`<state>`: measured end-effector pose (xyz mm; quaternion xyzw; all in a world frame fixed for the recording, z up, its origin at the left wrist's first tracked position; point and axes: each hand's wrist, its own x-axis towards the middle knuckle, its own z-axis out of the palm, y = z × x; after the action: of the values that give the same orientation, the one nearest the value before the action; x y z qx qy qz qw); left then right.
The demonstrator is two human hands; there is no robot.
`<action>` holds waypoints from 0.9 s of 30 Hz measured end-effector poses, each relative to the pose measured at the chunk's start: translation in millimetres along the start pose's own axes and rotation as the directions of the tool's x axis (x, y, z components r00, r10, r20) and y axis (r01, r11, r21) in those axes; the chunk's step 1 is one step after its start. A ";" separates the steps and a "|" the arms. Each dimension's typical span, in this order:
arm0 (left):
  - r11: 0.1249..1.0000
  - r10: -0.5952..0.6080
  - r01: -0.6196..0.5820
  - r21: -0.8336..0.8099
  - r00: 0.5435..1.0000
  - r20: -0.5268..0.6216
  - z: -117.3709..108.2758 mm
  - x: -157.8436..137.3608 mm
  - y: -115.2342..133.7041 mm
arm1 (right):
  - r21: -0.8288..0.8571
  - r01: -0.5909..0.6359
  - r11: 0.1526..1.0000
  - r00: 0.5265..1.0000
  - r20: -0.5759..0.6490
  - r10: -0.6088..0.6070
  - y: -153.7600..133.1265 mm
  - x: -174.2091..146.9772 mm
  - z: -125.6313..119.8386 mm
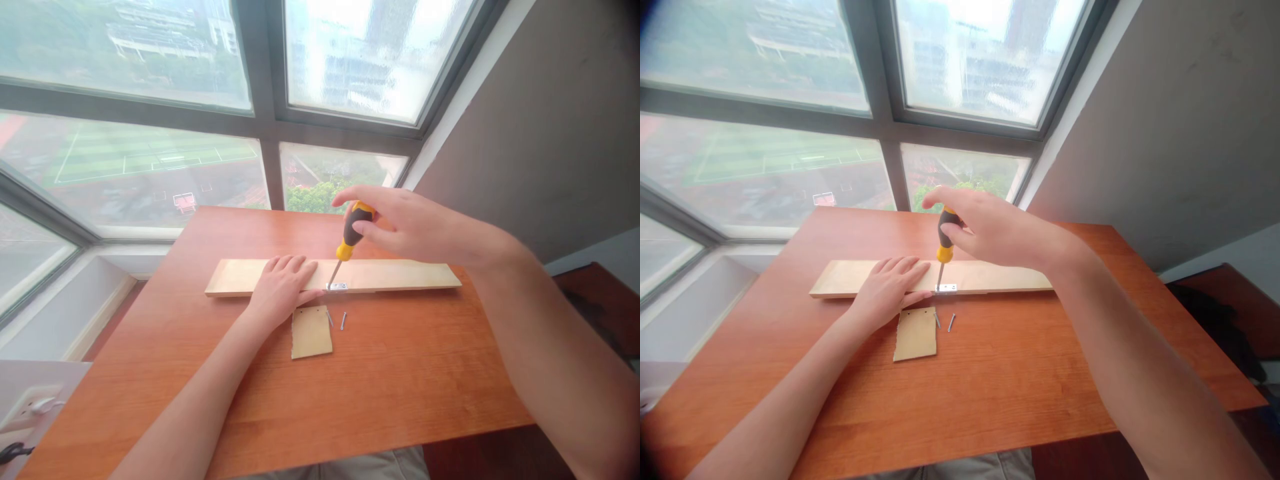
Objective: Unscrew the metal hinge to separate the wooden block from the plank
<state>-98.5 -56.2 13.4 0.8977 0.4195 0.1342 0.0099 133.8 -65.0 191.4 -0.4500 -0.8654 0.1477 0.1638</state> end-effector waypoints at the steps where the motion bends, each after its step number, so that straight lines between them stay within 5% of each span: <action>1: 1.000 -0.001 0.001 0.003 1.000 0.000 -0.2 -0.1 0.3 | 0.039 -0.003 0.999 1.000 0.018 0.002 -1.2 -2.7 -0.2; 5: 1.000 -0.009 0.009 -0.002 1.000 0.007 -1.0 -0.2 1.3 | -0.011 -0.127 0.992 0.985 -0.116 0.125 -8.5 -4.6 11.3; 11: 1.000 -0.001 0.001 0.015 1.000 0.006 0.2 -0.4 0.6 | -0.240 -0.307 0.921 0.892 -0.411 0.190 -11.0 5.9 25.1; 16: 1.000 0.006 -0.006 0.014 1.000 0.010 -1.6 0.0 1.1 | -0.155 -0.091 0.984 0.980 -0.189 0.061 -12.5 4.5 10.9; 20: 1.000 0.006 -0.007 0.028 1.000 0.015 -3.1 0.4 1.8 | -0.076 0.012 0.997 1.000 -0.016 -0.013 -15.2 -0.5 0.2; 23: 0.999 0.006 -0.006 0.035 1.000 0.015 -2.7 0.6 1.9 | -0.099 -0.046 0.994 0.999 -0.015 0.045 -18.5 0.8 2.6; 27: 1.000 0.002 -0.002 0.025 1.000 0.003 -1.8 0.8 1.8 | -0.173 -0.095 0.980 0.984 -0.165 0.066 -20.4 10.0 16.2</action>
<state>-97.1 -56.9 15.6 0.8984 0.4202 0.1279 -0.0008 106.8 -69.8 186.4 -0.5082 -0.8404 0.0389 0.1844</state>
